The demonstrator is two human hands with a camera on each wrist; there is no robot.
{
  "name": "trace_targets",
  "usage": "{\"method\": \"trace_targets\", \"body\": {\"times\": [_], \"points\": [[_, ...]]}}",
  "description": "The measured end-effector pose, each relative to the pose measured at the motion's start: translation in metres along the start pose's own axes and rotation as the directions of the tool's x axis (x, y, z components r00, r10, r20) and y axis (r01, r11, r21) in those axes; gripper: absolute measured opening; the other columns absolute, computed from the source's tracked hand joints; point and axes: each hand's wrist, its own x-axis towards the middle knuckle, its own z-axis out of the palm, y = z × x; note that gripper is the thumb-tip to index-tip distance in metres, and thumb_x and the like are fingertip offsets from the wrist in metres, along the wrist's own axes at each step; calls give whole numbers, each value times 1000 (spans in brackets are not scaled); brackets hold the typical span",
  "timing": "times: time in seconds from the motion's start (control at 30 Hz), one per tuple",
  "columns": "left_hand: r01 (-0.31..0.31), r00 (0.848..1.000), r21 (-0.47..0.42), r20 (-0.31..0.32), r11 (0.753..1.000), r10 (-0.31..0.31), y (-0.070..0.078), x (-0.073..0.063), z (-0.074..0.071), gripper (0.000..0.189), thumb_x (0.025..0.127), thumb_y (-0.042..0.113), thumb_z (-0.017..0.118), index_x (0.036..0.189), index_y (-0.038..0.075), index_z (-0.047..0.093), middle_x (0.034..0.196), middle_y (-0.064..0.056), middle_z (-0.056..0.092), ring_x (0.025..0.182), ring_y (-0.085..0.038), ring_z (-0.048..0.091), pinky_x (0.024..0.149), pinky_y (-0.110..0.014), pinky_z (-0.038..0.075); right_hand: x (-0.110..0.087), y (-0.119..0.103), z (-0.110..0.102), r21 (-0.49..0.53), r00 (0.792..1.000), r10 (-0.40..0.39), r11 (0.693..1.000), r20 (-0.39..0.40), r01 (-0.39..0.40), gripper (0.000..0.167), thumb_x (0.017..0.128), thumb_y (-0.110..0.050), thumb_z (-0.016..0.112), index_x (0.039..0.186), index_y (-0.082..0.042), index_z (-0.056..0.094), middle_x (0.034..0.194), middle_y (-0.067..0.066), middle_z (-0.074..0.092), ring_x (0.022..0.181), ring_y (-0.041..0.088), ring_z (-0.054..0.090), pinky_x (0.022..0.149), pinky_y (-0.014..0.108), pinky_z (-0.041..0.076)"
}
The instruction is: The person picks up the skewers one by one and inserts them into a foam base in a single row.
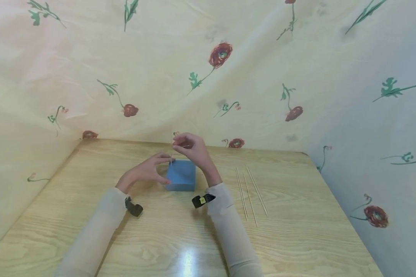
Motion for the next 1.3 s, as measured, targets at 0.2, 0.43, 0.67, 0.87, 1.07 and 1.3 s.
{"method": "trace_targets", "body": {"times": [0.2, 0.43, 0.67, 0.87, 1.07, 1.3], "points": [[0, 1000, 4, 0, 1000, 0, 1, 1, -1, 92, 79, 37, 89, 155, 7, 45, 156, -16, 37, 146, -38, 33, 118, -61, 31, -1, -7, -18, -64, 999, 27, 998, 32, -24, 25, 96, -7, 71, 119, 0, 70, 110, 19, 72, 100, 26, 70, 92, 40, 58], [10, 1000, -7, 4, 1000, -10, 0, -1, 1, 92, 79, 36, 89, 155, 8, 45, 157, -15, 36, 147, -39, 32, 116, -62, 32, -14, -5, -54, -188, 995, 60, 981, 76, -45, 21, 95, -9, 72, 116, -2, 72, 105, 17, 73, 97, 27, 70, 88, 40, 58], [29, 1000, -33, 6, 999, -29, 2, -1, 1, 91, 81, 32, 88, 156, 9, 43, 158, -15, 34, 147, -39, 32, 115, -61, 34, -35, 5, -103, -324, 984, 148, 940, 102, -108, 24, 96, -11, 72, 118, -3, 71, 106, 16, 73, 98, 27, 69, 88, 36, 57], [27, 1000, -28, 15, 999, -27, 4, 0, 1, 91, 82, 32, 87, 157, 8, 42, 159, -16, 33, 147, -39, 32, 115, -61, 34, -63, 21, -142, -431, 968, 230, 887, 103, -165, 24, 96, -10, 72, 119, 0, 70, 103, 16, 71, 94, 25, 68, 82, 25, 55], [27, 999, -24, 18, 999, -26, 4, 0, 2, 91, 82, 32, 87, 157, 8, 42, 158, -16, 34, 147, -39, 32, 116, -61, 33, -96, 34, -172, -496, 947, 291, 847, 133, -191, 25, 96, -10, 71, 117, 4, 70, 95, 13, 70, 87, 18, 65, 76, 23, 54], [23, 1000, -6, 18, 1000, -23, 2, 0, 1, 88, 83, 32, 86, 156, 9, 42, 159, -15, 33, 148, -39, 33, 115, -61, 34, -130, 48, -198, -553, 933, 338, 804, 123, -218, 27, 93, -7, 73, 116, 7, 69, 90, 10, 69, 80, 14, 62, 72, 26, 53]]}}
